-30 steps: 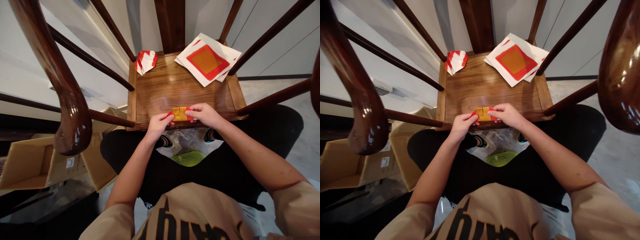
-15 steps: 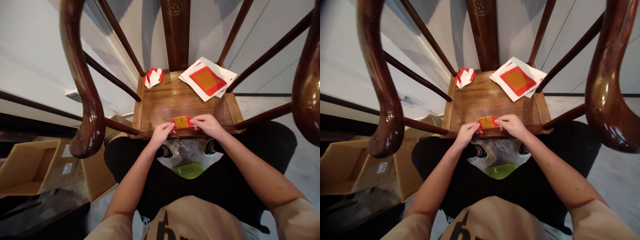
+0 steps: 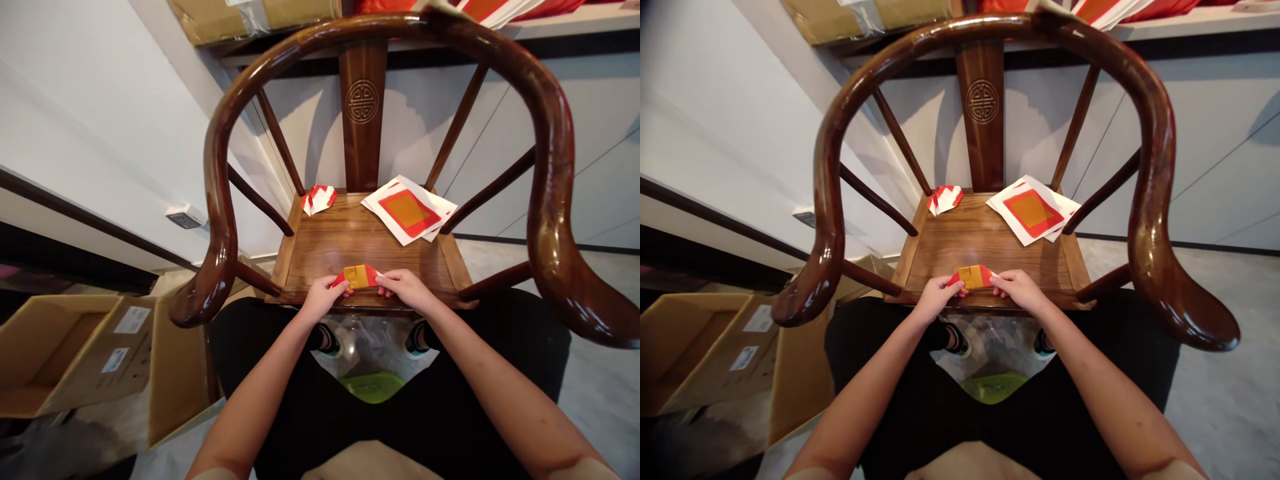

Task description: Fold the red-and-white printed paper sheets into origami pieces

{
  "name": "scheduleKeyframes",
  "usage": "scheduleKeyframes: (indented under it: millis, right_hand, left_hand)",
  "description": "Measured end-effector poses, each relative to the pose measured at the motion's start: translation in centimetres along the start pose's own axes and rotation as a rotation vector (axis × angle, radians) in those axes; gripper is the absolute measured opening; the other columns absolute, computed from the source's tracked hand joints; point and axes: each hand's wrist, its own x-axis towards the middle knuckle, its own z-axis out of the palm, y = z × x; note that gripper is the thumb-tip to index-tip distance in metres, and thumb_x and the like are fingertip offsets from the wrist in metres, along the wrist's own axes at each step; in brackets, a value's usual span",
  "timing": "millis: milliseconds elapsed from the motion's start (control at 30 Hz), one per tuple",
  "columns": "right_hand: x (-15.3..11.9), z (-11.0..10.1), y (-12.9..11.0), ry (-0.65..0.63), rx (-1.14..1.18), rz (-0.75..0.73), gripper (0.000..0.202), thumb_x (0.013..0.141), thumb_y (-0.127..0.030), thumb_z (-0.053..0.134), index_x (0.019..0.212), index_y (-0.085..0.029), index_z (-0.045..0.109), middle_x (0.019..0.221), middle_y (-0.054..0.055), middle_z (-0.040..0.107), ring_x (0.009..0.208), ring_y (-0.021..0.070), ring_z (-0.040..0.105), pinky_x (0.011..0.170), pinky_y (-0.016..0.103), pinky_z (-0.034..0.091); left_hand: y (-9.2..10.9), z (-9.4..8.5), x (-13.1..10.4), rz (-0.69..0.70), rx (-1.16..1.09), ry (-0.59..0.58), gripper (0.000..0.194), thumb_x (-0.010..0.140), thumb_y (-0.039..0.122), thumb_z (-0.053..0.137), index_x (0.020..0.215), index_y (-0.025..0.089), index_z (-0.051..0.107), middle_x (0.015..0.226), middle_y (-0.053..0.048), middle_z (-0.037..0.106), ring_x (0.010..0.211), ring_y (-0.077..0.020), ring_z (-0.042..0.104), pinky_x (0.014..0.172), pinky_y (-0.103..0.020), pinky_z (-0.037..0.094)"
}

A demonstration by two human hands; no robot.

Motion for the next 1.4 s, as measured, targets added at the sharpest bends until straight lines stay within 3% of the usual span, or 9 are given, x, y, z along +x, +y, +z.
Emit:
scheduleKeyframes:
  millis: [167,367,567,833,967,1100,1267,1333,1400]
  right_hand:
    - [-0.1,-0.4,0.0,0.013,-0.001,-0.014,0.045,0.077,-0.060,0.068,0.063,-0.017,0.070,0.062,0.003,0.066,0.058,0.0127,0.055,0.059,0.026,0.042]
    - [-0.3,-1.0,-0.4,0.125,0.110,-0.008,0.045,0.076,-0.058,0.070,0.059,-0.017,0.068,0.061,0.004,0.065,0.058,0.0120,0.054,0.058,0.025,0.040]
    - [0.1,-0.6,0.4,0.225,0.237,-0.025,0.046,0.077,-0.059,0.070,0.060,-0.017,0.069,0.061,0.003,0.065,0.058,0.0118,0.053,0.059,0.025,0.040]
    - [0.9,0.6,1.6,0.371,0.257,-0.085,0.044,0.081,-0.056,0.067,0.059,-0.017,0.067,0.060,0.002,0.063,0.057,0.0120,0.051,0.058,0.026,0.039]
    - [0.9,0.9,1.7,0.434,0.242,-0.121,0.044,0.083,-0.053,0.066,0.057,-0.018,0.066,0.058,0.002,0.062,0.056,0.0118,0.050,0.058,0.026,0.038]
    - [1.5,0.6,2.1,0.397,0.329,-0.084,0.043,0.080,-0.057,0.068,0.064,-0.017,0.067,0.064,0.003,0.065,0.057,0.0114,0.052,0.057,0.025,0.039]
    - [2.1,1.0,2.4,0.207,0.511,-0.023,0.048,0.075,-0.060,0.071,0.102,-0.020,0.070,0.085,0.004,0.072,0.059,0.0105,0.056,0.057,0.024,0.044]
    - [2.1,1.4,2.2,0.165,0.517,-0.024,0.048,0.073,-0.061,0.072,0.096,-0.019,0.069,0.086,0.005,0.073,0.059,0.0107,0.057,0.057,0.024,0.044]
    - [1.9,1.8,2.1,0.204,0.513,-0.026,0.047,0.071,-0.063,0.073,0.081,-0.018,0.067,0.075,0.004,0.070,0.058,0.0113,0.057,0.056,0.024,0.043]
  left_hand:
    - [-0.5,-0.7,0.4,-0.061,0.039,-0.103,0.042,0.081,0.054,0.068,0.089,0.013,0.075,0.090,-0.011,0.077,0.074,-0.0179,0.068,0.066,-0.027,0.048]
    - [-0.3,-1.8,0.6,-0.044,0.120,-0.166,0.046,0.083,0.057,0.062,0.080,0.014,0.077,0.087,-0.011,0.077,0.072,-0.0163,0.066,0.067,-0.026,0.048]
    - [-0.2,-1.3,0.5,-0.016,0.112,-0.105,0.045,0.083,0.057,0.061,0.071,0.015,0.073,0.074,-0.009,0.075,0.063,-0.0154,0.065,0.065,-0.026,0.049]
    - [-0.6,-0.9,0.4,0.063,0.265,0.080,0.047,0.088,0.053,0.054,0.060,0.017,0.067,0.064,-0.004,0.070,0.061,-0.0148,0.059,0.063,-0.025,0.042]
    - [-0.9,-0.6,0.5,0.063,0.246,0.069,0.047,0.089,0.053,0.053,0.062,0.017,0.068,0.068,-0.005,0.071,0.064,-0.0155,0.060,0.065,-0.026,0.042]
    - [-1.0,-0.9,0.7,0.033,0.191,-0.006,0.049,0.086,0.057,0.056,0.062,0.016,0.071,0.072,-0.007,0.073,0.062,-0.0147,0.058,0.061,-0.026,0.041]
    - [-0.6,0.3,0.5,0.021,0.012,0.107,0.050,0.084,0.060,0.058,0.065,0.016,0.070,0.062,-0.005,0.069,0.058,-0.0138,0.059,0.060,-0.025,0.043]
    - [-0.7,1.8,0.1,0.000,-0.017,0.118,0.052,0.083,0.063,0.058,0.066,0.015,0.070,0.064,-0.006,0.069,0.058,-0.0140,0.060,0.060,-0.025,0.044]
    - [-0.9,3.6,-0.4,-0.037,-0.044,0.080,0.054,0.081,0.066,0.059,0.071,0.014,0.072,0.067,-0.007,0.070,0.059,-0.0145,0.062,0.060,-0.026,0.045]
